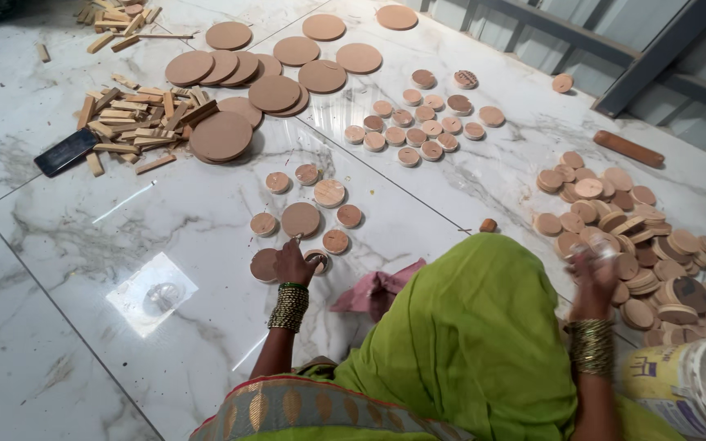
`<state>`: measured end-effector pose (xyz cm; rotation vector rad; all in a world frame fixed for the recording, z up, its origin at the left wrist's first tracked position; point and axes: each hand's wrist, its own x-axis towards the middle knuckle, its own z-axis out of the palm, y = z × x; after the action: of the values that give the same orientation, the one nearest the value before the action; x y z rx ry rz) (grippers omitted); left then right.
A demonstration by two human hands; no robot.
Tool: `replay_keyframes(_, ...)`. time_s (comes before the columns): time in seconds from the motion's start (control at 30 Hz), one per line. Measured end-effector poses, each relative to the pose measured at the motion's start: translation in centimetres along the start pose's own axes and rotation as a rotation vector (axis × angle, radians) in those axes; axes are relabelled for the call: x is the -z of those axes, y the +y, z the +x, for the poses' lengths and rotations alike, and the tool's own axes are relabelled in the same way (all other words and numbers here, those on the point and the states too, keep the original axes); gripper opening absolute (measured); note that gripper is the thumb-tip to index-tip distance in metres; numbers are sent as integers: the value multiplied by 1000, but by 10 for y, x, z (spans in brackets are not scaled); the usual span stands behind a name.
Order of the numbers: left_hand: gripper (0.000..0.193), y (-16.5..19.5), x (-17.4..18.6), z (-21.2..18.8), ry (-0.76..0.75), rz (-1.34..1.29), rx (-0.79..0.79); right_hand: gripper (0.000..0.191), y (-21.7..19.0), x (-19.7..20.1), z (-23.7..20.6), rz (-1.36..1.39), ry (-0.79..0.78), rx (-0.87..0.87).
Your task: The person sits on the floor and applies a white paste from a small container onto small wooden pieces by hand, rubbing the paste over the pieces. She then places the treated pieces aside and arranges round wooden discs in rows on the floor.
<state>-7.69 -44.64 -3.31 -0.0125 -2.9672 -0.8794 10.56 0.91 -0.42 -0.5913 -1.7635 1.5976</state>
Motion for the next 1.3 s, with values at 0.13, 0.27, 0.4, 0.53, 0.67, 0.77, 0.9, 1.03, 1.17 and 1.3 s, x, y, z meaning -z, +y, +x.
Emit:
replay_keyframes(0.13, 78, 1, 7, 10, 170, 56, -62, 49, -39, -30, 61, -78, -57, 200)
replay_keyframes(0.27, 74, -4, 5, 42, 201, 173, -46, 25, -35, -142, 119, -218, -138, 265)
replay_keyframes(0.4, 74, -9, -12, 67, 192, 198, -15, 25, 8, -303, 91, -245, -376, 694)
replay_keyframes(0.53, 80, -15, -25, 82, 206, 158, -10, 102, 50, -388, 25, -752, -531, 558)
replay_keyframes(0.67, 104, -12, -37, 107, 87, 118, -25, 92, 79, -404, -7, -1106, -785, 239)
replay_keyframes(0.77, 117, -8, -47, 115, 18, 120, 22, 89, 98, -399, -16, -1112, -793, 368)
replay_keyframes(0.9, 122, -3, -60, 125, -25, 190, 82, 94, 116, -402, -14, -1147, -804, 451)
replay_keyframes(1.03, 129, -4, -68, 132, -108, 261, 114, 98, 122, -408, -13, -1139, -800, 471)
replay_keyframes(1.17, 129, -6, -73, 138, -128, 270, 139, 97, 122, -410, -15, -1206, -805, 472)
replay_keyframes(1.3, 127, -9, -77, 138, -92, 287, 84, 96, 127, -414, -18, -1202, -772, 477)
